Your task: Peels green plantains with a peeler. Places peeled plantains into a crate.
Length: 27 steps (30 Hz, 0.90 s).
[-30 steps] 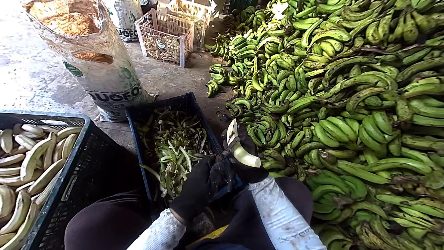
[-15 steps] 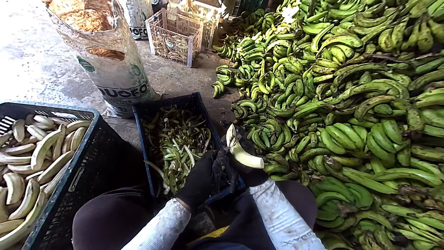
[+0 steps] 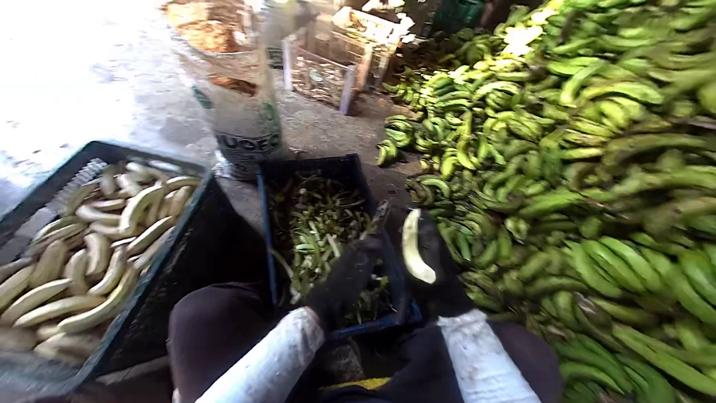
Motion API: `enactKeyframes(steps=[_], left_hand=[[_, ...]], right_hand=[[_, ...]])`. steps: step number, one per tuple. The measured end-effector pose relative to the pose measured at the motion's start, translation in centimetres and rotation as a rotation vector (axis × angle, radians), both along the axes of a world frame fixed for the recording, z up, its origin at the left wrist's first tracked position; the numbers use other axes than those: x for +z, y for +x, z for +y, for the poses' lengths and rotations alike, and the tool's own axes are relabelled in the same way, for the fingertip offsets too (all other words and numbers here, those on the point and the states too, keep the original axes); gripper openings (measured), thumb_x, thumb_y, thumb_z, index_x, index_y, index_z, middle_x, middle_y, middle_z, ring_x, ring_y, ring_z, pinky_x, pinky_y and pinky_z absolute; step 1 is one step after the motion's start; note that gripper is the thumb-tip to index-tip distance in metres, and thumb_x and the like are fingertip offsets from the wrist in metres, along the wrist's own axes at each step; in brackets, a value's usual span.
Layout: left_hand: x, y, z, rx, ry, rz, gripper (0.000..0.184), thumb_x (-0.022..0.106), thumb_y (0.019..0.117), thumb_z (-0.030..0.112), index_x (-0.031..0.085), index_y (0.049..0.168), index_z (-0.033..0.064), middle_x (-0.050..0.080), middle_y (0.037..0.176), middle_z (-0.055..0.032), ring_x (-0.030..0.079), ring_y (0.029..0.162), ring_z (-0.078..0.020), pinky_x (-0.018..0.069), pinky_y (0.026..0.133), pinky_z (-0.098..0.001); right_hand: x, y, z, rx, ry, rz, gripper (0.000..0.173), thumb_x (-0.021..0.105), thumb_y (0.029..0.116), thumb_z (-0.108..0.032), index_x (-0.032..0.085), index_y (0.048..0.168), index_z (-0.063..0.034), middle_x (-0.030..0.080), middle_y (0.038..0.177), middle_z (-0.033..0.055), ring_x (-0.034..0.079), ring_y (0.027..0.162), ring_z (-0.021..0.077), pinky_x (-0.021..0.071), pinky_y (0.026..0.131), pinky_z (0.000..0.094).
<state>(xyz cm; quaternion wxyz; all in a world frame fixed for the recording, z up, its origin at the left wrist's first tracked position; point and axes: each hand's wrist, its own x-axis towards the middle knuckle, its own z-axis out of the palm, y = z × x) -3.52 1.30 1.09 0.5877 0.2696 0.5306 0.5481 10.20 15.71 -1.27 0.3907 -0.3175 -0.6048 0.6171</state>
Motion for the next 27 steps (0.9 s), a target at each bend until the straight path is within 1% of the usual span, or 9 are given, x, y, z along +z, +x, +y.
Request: enactKeyframes(steps=[3, 5, 10, 13, 15, 19, 22, 24, 27], left_hand=[[-0.4, -0.2, -0.4, 0.086, 0.024, -0.212, 0.045, 0.049, 0.1079, 0.034, 0.047, 0.144, 0.0069, 0.065, 0.105, -0.0098, 0.066, 0.086, -0.0182, 0.0595, 0.074, -0.0374], [-0.9, -0.9, -1.0, 0.126, 0.079, -0.374, 0.035, 0.052, 0.1072, 0.033, 0.056, 0.129, 0.0065, 0.065, 0.099, -0.0071, 0.065, 0.084, -0.0165, 0.0586, 0.075, -0.0363], [0.9, -5.8, -4.3, 0.162, 0.237, -0.517, 0.019, 0.05, 0.1065, 0.02, 0.056, 0.118, 0.0068, 0.067, 0.091, -0.004, 0.067, 0.08, -0.013, 0.0592, 0.076, -0.0311], [4.6, -10.0, -7.5, 0.295, 0.127, -0.248, 0.031, 0.059, 0.1016, 0.011, 0.052, 0.132, 0.0052, 0.066, 0.094, -0.0046, 0.065, 0.077, -0.0112, 0.0579, 0.07, -0.0282], [5.5, -14.1, -10.0, 0.376, 0.071, 0.037, 0.04, 0.067, 0.0978, 0.012, 0.055, 0.136, 0.0037, 0.069, 0.1, -0.0064, 0.066, 0.082, -0.0113, 0.0581, 0.073, -0.0287], [-1.2, -25.6, -16.0, 0.559, 0.148, 0.614, 0.052, 0.07, 0.096, 0.022, 0.054, 0.145, 0.0153, 0.069, 0.124, -0.0067, 0.069, 0.103, -0.015, 0.0614, 0.086, -0.0378], [-0.6, -31.5, -20.2, 0.767, -0.185, 0.798, 0.059, 0.071, 0.0954, 0.021, 0.049, 0.15, 0.0208, 0.067, 0.126, -0.009, 0.067, 0.104, -0.0202, 0.0578, 0.087, -0.0446], [-0.5, -34.6, -20.9, 0.834, -0.481, 0.972, 0.052, 0.074, 0.0938, 0.027, 0.056, 0.141, 0.0114, 0.067, 0.121, -0.0184, 0.066, 0.108, -0.0342, 0.0524, 0.092, -0.0603], [-2.5, -37.5, -20.3, 0.726, -0.672, 1.176, 0.05, 0.07, 0.0971, 0.03, 0.057, 0.14, 0.007, 0.061, 0.133, -0.0227, 0.06, 0.121, -0.0428, 0.0459, 0.099, -0.0675]], right_hand=[[0.3, -3.3, -1.6, -0.039, 0.109, -0.063, 0.042, 0.033, 0.111, -0.027, 0.047, 0.142, -0.0026, 0.064, 0.111, 0.0008, 0.064, 0.095, 0.0035, 0.0566, 0.086, 0.0262], [0.5, -5.9, -3.1, 0.015, 0.149, 0.007, 0.043, 0.036, 0.1095, -0.026, 0.041, 0.146, -0.0024, 0.063, 0.117, -0.0015, 0.063, 0.101, 0.0024, 0.0558, 0.09, 0.0243], [2.0, -11.0, -5.9, 0.374, -0.045, 0.31, 0.034, 0.034, 0.1093, -0.018, 0.051, 0.138, -0.0121, 0.069, 0.118, -0.0053, 0.066, 0.106, 0.0051, 0.0568, 0.094, 0.026], [2.4, -13.6, -6.7, 0.437, -0.019, 0.216, 0.037, 0.042, 0.1065, -0.019, 0.047, 0.142, -0.0102, 0.067, 0.12, -0.0006, 0.067, 0.106, 0.0108, 0.0586, 0.091, 0.0309], [2.3, -14.7, -6.6, 0.449, 0.002, 0.079, 0.051, 0.04, 0.1063, -0.023, 0.035, 0.154, -0.0063, 0.06, 0.135, 0.0069, 0.064, 0.115, 0.019, 0.0581, 0.094, 0.0378], [-0.5, -14.4, -5.2, 0.36, -0.049, -0.102, 0.053, 0.041, 0.1062, -0.025, 0.034, 0.157, -0.0112, 0.059, 0.138, 0.006, 0.066, 0.111, 0.0157, 0.0595, 0.09, 0.0346], [-3.5, -11.9, -3.8, 0.249, -0.074, -0.212, 0.051, 0.043, 0.106, -0.024, 0.036, 0.155, -0.0099, 0.06, 0.135, 0.0058, 0.066, 0.106, 0.0129, 0.0593, 0.086, 0.0321], [-4.7, -10.4, -3.4, 0.14, -0.116, -0.291, 0.047, 0.043, 0.1064, -0.024, 0.039, 0.151, -0.0107, 0.063, 0.122, 0.0009, 0.066, 0.095, 0.0068, 0.0593, 0.079, 0.027], [-6.1, -8.3, -2.5, 0.068, -0.18, -0.367, 0.049, 0.04, 0.1077, -0.024, 0.033, 0.154, -0.0092, 0.062, 0.121, 0.0025, 0.066, 0.095, 0.007, 0.0587, 0.08, 0.0278]])
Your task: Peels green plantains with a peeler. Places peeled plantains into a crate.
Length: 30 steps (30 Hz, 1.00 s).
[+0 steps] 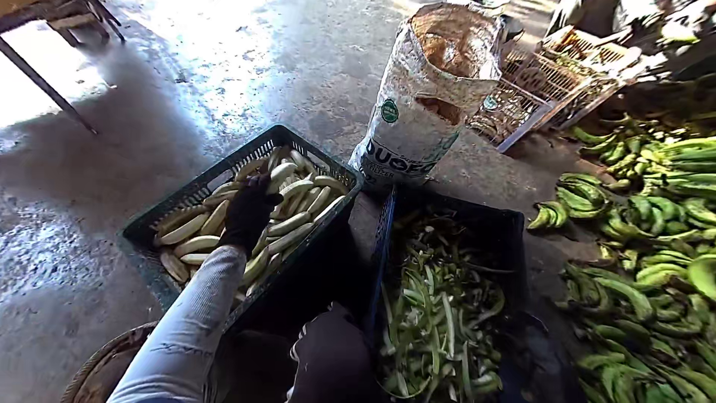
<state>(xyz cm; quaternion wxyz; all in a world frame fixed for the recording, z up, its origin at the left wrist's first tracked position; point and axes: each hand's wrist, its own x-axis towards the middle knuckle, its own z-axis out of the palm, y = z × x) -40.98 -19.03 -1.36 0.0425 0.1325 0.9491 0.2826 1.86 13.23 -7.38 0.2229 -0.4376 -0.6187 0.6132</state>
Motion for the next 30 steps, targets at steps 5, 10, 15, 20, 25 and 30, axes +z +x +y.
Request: enactKeyframes(steps=[5, 10, 15, 20, 25, 30], left_hand=[[-2.3, 0.6, 3.8, -0.189, -0.062, 0.095, 0.048, 0.067, 0.0993, 0.029, 0.057, 0.142, 0.0108, 0.059, 0.141, -0.0202, 0.059, 0.126, -0.0434, 0.0486, 0.096, -0.0679], [-3.4, 1.7, 8.1, -0.125, 0.045, -0.1, 0.049, 0.071, 0.0959, 0.032, 0.058, 0.139, 0.0128, 0.061, 0.133, -0.022, 0.061, 0.119, -0.0445, 0.0508, 0.092, -0.0678], [-6.4, -0.9, 8.2, -0.056, 0.212, -0.301, 0.043, 0.065, 0.0995, 0.036, 0.062, 0.132, 0.0074, 0.068, 0.116, -0.021, 0.066, 0.107, -0.0377, 0.0504, 0.094, -0.0619], [-6.2, -4.7, 3.8, 0.122, 0.161, -0.241, 0.042, 0.065, 0.0982, 0.036, 0.062, 0.131, 0.0106, 0.068, 0.116, -0.02, 0.065, 0.108, -0.0378, 0.0486, 0.093, -0.0646], [-7.7, -7.2, 1.7, -0.018, -0.144, -0.289, 0.043, 0.072, 0.0932, 0.044, 0.066, 0.11, 0.0039, 0.068, 0.102, -0.0238, 0.066, 0.098, -0.0436, 0.0484, 0.085, -0.0695], [-7.3, -6.7, 3.3, -0.022, -0.331, -0.307, 0.047, 0.07, 0.0922, 0.041, 0.062, 0.123, 0.0071, 0.069, 0.114, -0.023, 0.066, 0.109, -0.0441, 0.0492, 0.088, -0.0703]], right_hand=[[-1.4, 1.2, 0.6, -0.014, 0.033, -0.023, 0.053, 0.037, 0.1068, -0.024, 0.027, 0.155, -0.005, 0.059, 0.122, 0.0039, 0.065, 0.097, 0.0067, 0.0582, 0.083, 0.028], [-1.4, 0.6, 0.1, -0.015, 0.066, -0.083, 0.052, 0.037, 0.1064, -0.023, 0.028, 0.153, -0.0027, 0.058, 0.117, 0.0021, 0.063, 0.094, 0.0032, 0.0566, 0.081, 0.0247], [-1.0, 0.9, 0.1, 0.014, 0.094, -0.081, 0.053, 0.038, 0.1066, -0.023, 0.028, 0.155, -0.0027, 0.058, 0.127, 0.007, 0.063, 0.1, 0.0057, 0.0567, 0.085, 0.0263], [-1.6, 2.2, 1.4, -0.008, 0.085, -0.087, 0.053, 0.038, 0.1062, -0.023, 0.029, 0.153, -0.0012, 0.058, 0.126, 0.0058, 0.064, 0.101, 0.005, 0.0572, 0.085, 0.0268], [-2.7, 2.2, 2.0, 0.02, 0.052, -0.097, 0.052, 0.037, 0.1062, -0.023, 0.029, 0.153, -0.0009, 0.057, 0.124, 0.0056, 0.063, 0.101, 0.0053, 0.0566, 0.086, 0.0266], [-2.2, 1.2, 1.4, 0.059, 0.075, -0.109, 0.052, 0.036, 0.105, -0.02, 0.028, 0.152, 0.0009, 0.059, 0.121, 0.0035, 0.064, 0.097, 0.0033, 0.0569, 0.084, 0.0251]])
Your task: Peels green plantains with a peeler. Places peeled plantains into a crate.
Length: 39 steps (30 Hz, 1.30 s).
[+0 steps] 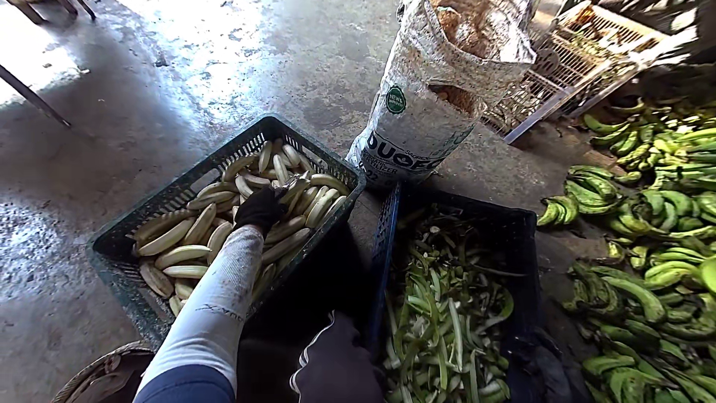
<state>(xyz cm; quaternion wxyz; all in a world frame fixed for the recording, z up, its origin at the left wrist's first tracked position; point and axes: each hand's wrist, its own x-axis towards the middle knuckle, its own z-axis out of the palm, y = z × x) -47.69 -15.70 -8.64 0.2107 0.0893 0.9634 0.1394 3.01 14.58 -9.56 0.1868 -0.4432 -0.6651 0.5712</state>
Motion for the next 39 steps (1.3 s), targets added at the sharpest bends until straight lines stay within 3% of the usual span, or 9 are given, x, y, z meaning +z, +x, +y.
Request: enactKeyframes(steps=[4, 12, 14, 17, 21, 23, 27, 32, 39], left_hand=[[0.2, 0.3, -0.8, 0.038, 0.084, -0.068, 0.043, 0.073, 0.0903, 0.042, 0.068, 0.108, 0.0029, 0.069, 0.099, -0.024, 0.067, 0.096, -0.044, 0.049, 0.083, -0.0694], [1.9, 0.2, -1.1, 0.124, 0.282, 0.01, 0.051, 0.079, 0.0875, 0.037, 0.063, 0.125, 0.007, 0.068, 0.108, -0.025, 0.065, 0.102, -0.0445, 0.0479, 0.086, -0.0709], [2.4, -0.8, -1.5, 0.16, 0.304, 0.041, 0.045, 0.079, 0.0878, 0.034, 0.064, 0.121, 0.0067, 0.068, 0.105, -0.0231, 0.065, 0.097, -0.042, 0.0482, 0.084, -0.0685], [1.9, -1.8, -1.9, 0.169, 0.307, 0.039, 0.04, 0.064, 0.0994, 0.042, 0.064, 0.116, 0.0056, 0.07, 0.101, -0.0194, 0.068, 0.091, -0.0369, 0.0514, 0.083, -0.0629], [0.1, -0.1, -0.7, 0.162, 0.322, -0.038, 0.041, 0.065, 0.0974, 0.043, 0.063, 0.112, 0.0049, 0.068, 0.096, -0.0189, 0.067, 0.085, -0.0364, 0.0517, 0.077, -0.0614], [0.4, 0.7, 0.3, 0.234, 0.344, 0.04, 0.043, 0.068, 0.0954, 0.044, 0.063, 0.113, 0.0048, 0.067, 0.1, -0.0211, 0.065, 0.094, -0.0391, 0.0488, 0.082, -0.0645], [-0.4, -1.1, 1.3, 0.304, 0.351, 0.152, 0.057, 0.067, 0.0952, 0.045, 0.056, 0.136, 0.0082, 0.062, 0.126, -0.0255, 0.062, 0.115, -0.0442, 0.0482, 0.094, -0.0683], [-0.8, -3.0, 1.7, 0.178, 0.128, 0.043, 0.055, 0.071, 0.0915, 0.042, 0.059, 0.134, 0.0089, 0.068, 0.117, -0.0256, 0.064, 0.112, -0.0464, 0.047, 0.093, -0.0716], [2.4, -5.7, -1.4, 0.383, 0.349, 0.209, 0.057, 0.07, 0.0909, 0.048, 0.062, 0.133, 0.012, 0.066, 0.124, -0.0224, 0.061, 0.119, -0.0429, 0.0442, 0.097, -0.0712]], right_hand=[[-0.4, 0.0, 0.1, -0.002, -0.018, 0.014, 0.052, 0.038, 0.1048, -0.022, 0.03, 0.151, 0.0002, 0.06, 0.122, 0.0037, 0.064, 0.099, 0.0054, 0.057, 0.086, 0.0274], [0.0, 0.3, 0.2, -0.021, -0.005, -0.038, 0.054, 0.037, 0.1044, -0.025, 0.031, 0.152, -0.0002, 0.06, 0.122, 0.0046, 0.065, 0.097, 0.0054, 0.0576, 0.083, 0.0266], [-0.3, 0.7, 0.5, -0.032, -0.002, -0.051, 0.054, 0.037, 0.1047, -0.026, 0.031, 0.153, -0.0009, 0.059, 0.124, 0.006, 0.065, 0.097, 0.0057, 0.0579, 0.083, 0.0269], [-0.6, 0.6, 0.7, -0.045, -0.021, -0.047, 0.054, 0.038, 0.1045, -0.024, 0.03, 0.152, -0.0005, 0.059, 0.12, 0.0042, 0.065, 0.095, 0.0042, 0.0573, 0.082, 0.0255], [-0.7, 0.4, 0.4, 0.007, -0.013, -0.036, 0.054, 0.038, 0.104, -0.024, 0.03, 0.151, 0.0024, 0.059, 0.122, 0.0057, 0.064, 0.099, 0.0039, 0.057, 0.085, 0.0253], [-0.7, 0.3, 0.4, 0.034, -0.01, -0.022, 0.054, 0.038, 0.104, -0.023, 0.03, 0.15, 0.0034, 0.059, 0.122, 0.0048, 0.064, 0.099, 0.0026, 0.0568, 0.086, 0.0243], [-0.8, 0.7, 0.7, 0.026, -0.026, -0.025, 0.054, 0.039, 0.1045, -0.024, 0.03, 0.151, 0.0019, 0.06, 0.122, 0.0041, 0.065, 0.099, 0.0036, 0.0577, 0.086, 0.0259], [-1.0, 0.9, 0.9, 0.047, -0.018, -0.036, 0.051, 0.038, 0.1045, -0.019, 0.031, 0.149, 0.0044, 0.058, 0.122, 0.006, 0.063, 0.098, 0.0031, 0.0563, 0.086, 0.0259], [-1.1, 1.3, 1.5, 0.004, -0.06, -0.083, 0.053, 0.038, 0.1054, -0.02, 0.029, 0.152, 0.0032, 0.054, 0.133, 0.0106, 0.063, 0.106, 0.0056, 0.0562, 0.09, 0.0271]])
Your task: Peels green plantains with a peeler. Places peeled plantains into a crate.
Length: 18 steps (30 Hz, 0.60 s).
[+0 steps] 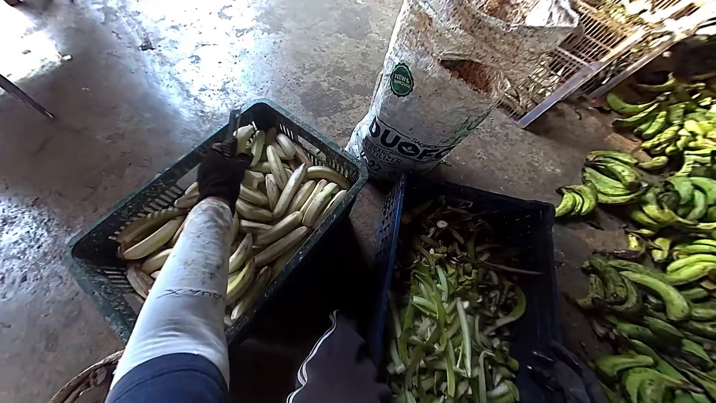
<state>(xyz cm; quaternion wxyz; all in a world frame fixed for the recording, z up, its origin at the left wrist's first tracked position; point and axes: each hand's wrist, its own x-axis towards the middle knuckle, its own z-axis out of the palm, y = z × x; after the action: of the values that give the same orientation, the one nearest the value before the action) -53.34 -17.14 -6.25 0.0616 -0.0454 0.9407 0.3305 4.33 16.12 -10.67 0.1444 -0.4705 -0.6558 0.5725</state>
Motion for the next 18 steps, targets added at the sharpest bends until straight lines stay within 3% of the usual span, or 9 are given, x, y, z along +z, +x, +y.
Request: enactKeyframes(steps=[2, 6, 9, 12, 18], left_hand=[[0.4, -1.1, -0.5, 0.0, 0.037, 0.018, 0.054, 0.07, 0.0907, 0.047, 0.063, 0.133, 0.0147, 0.067, 0.125, -0.0183, 0.062, 0.12, -0.0382, 0.0448, 0.1, -0.0686], [-0.1, -1.6, 1.4, -0.045, 0.026, 0.006, 0.053, 0.07, 0.0915, 0.046, 0.064, 0.128, 0.0087, 0.068, 0.12, -0.0205, 0.063, 0.115, -0.0385, 0.0454, 0.097, -0.0676], [-1.8, -1.0, 4.1, -0.09, -0.216, -0.073, 0.054, 0.064, 0.0957, 0.045, 0.063, 0.128, 0.0022, 0.066, 0.122, -0.0278, 0.062, 0.119, -0.0466, 0.0445, 0.098, -0.0709], [-3.2, -0.5, 4.9, -0.086, -0.37, -0.137, 0.057, 0.057, 0.0998, 0.041, 0.053, 0.137, -0.0017, 0.062, 0.129, -0.0314, 0.059, 0.123, -0.0489, 0.0447, 0.1, -0.0696], [-1.3, 0.6, 2.6, -0.057, -0.349, -0.036, 0.069, 0.067, 0.0933, 0.049, 0.053, 0.138, -0.0016, 0.063, 0.126, -0.032, 0.059, 0.12, -0.0517, 0.043, 0.098, -0.0742]], right_hand=[[-0.3, 0.0, 0.2, 0.0, -0.007, -0.011, 0.053, 0.038, 0.1055, -0.021, 0.028, 0.152, 0.0032, 0.054, 0.132, 0.0106, 0.063, 0.105, 0.0054, 0.056, 0.09, 0.0273], [-0.9, -0.3, 0.2, 0.047, 0.005, -0.051, 0.055, 0.039, 0.1052, -0.023, 0.028, 0.151, 0.0042, 0.055, 0.131, 0.0112, 0.063, 0.104, 0.0051, 0.0554, 0.089, 0.0259], [-0.5, -1.0, -0.1, 0.074, 0.041, -0.095, 0.056, 0.038, 0.1055, -0.024, 0.028, 0.152, 0.0052, 0.055, 0.132, 0.0152, 0.064, 0.104, 0.0066, 0.0554, 0.09, 0.0269], [-0.4, -1.5, 0.0, 0.064, 0.032, -0.092, 0.056, 0.039, 0.105, -0.024, 0.028, 0.151, 0.0058, 0.055, 0.129, 0.0123, 0.064, 0.101, 0.0045, 0.0558, 0.088, 0.0254], [-0.4, -1.1, 0.7, 0.072, 0.049, -0.079, 0.056, 0.039, 0.1045, -0.022, 0.029, 0.151, 0.007, 0.054, 0.132, 0.0132, 0.062, 0.106, 0.0032, 0.0548, 0.091, 0.0233]])
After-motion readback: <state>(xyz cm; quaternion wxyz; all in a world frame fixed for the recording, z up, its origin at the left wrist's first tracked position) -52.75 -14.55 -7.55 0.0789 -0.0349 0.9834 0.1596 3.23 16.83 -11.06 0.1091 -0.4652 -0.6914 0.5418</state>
